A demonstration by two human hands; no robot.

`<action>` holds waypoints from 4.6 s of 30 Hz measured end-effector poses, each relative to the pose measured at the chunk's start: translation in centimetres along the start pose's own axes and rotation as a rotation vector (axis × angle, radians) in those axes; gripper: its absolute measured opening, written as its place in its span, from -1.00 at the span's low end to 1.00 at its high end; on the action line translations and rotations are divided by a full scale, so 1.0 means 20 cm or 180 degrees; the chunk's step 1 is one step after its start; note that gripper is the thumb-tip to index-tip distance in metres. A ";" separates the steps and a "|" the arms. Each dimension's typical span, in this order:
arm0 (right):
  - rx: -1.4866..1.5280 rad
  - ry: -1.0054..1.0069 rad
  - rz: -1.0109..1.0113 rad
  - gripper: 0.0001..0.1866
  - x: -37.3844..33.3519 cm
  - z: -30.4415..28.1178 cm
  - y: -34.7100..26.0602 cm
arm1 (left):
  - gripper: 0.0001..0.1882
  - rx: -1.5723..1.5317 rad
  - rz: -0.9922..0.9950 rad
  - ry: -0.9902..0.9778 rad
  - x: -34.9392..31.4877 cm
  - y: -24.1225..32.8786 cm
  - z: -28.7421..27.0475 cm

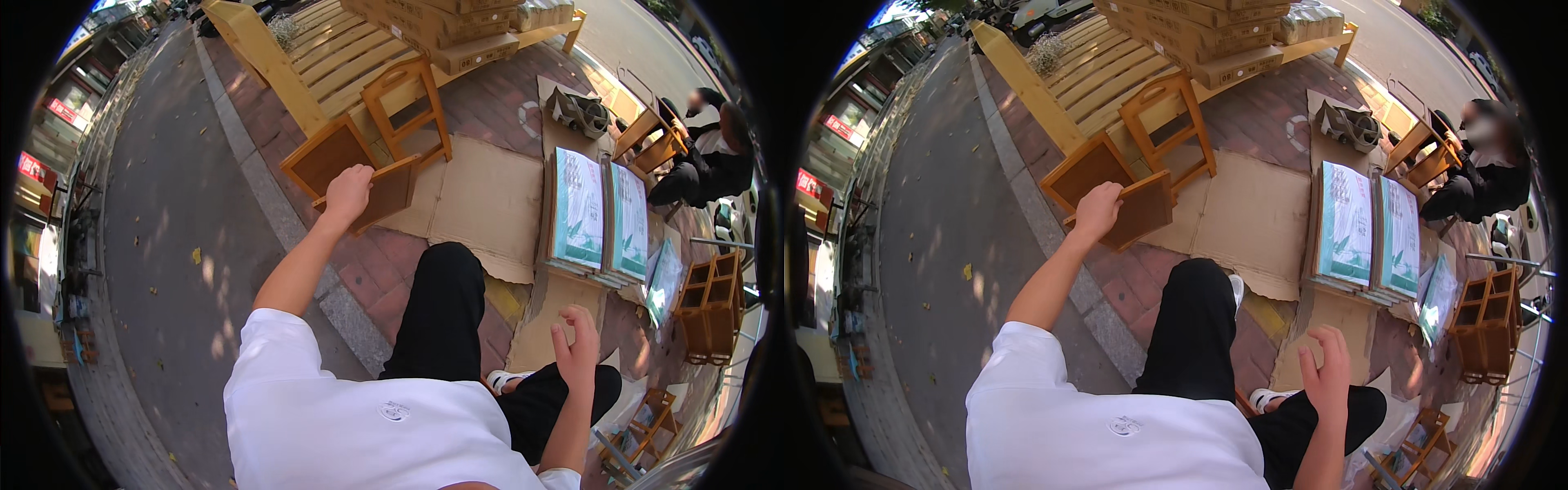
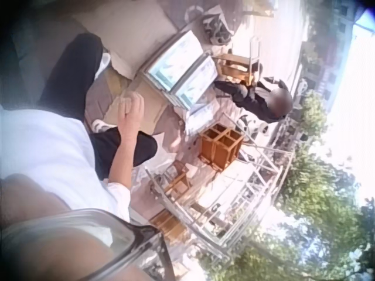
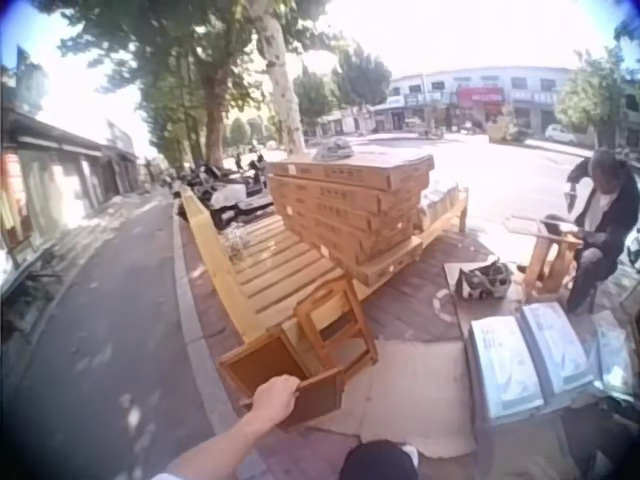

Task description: The person assembles a wooden chair outdoors. They align the frame and seat, insert screws, and use a cordless drill to fasten the parts together. The chair is then placed upright on the ground.

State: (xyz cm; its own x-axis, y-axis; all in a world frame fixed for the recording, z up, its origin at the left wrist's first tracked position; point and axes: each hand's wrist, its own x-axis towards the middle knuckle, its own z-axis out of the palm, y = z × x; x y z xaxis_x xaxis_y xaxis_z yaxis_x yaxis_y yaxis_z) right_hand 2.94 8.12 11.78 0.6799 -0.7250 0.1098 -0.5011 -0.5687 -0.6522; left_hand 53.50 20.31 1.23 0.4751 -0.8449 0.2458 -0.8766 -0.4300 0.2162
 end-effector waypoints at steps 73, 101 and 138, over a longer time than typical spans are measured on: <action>0.1054 0.1918 0.2311 -0.42 -0.73 0.53 0.80 | -0.64 -0.5285 0.0265 0.0135 0.00 2.30 -0.72; 0.0731 0.5121 0.1982 -0.85 -1.81 -0.37 1.08 | -0.44 -0.5882 0.0119 -0.0732 0.13 2.33 0.04; 0.1616 0.3191 0.5627 -0.81 -2.04 0.86 2.91 | -0.36 -0.6163 -0.0988 -0.0519 0.32 2.01 0.63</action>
State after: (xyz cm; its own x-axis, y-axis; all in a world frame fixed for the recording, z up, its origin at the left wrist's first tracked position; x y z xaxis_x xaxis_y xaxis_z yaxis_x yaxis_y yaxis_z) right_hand -44.64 11.36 -43.57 -0.7912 -0.2576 -0.5546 0.1367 0.8095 -0.5709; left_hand 20.24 -6.35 -0.37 0.4602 -0.8865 -0.0476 0.5217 0.2266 0.8225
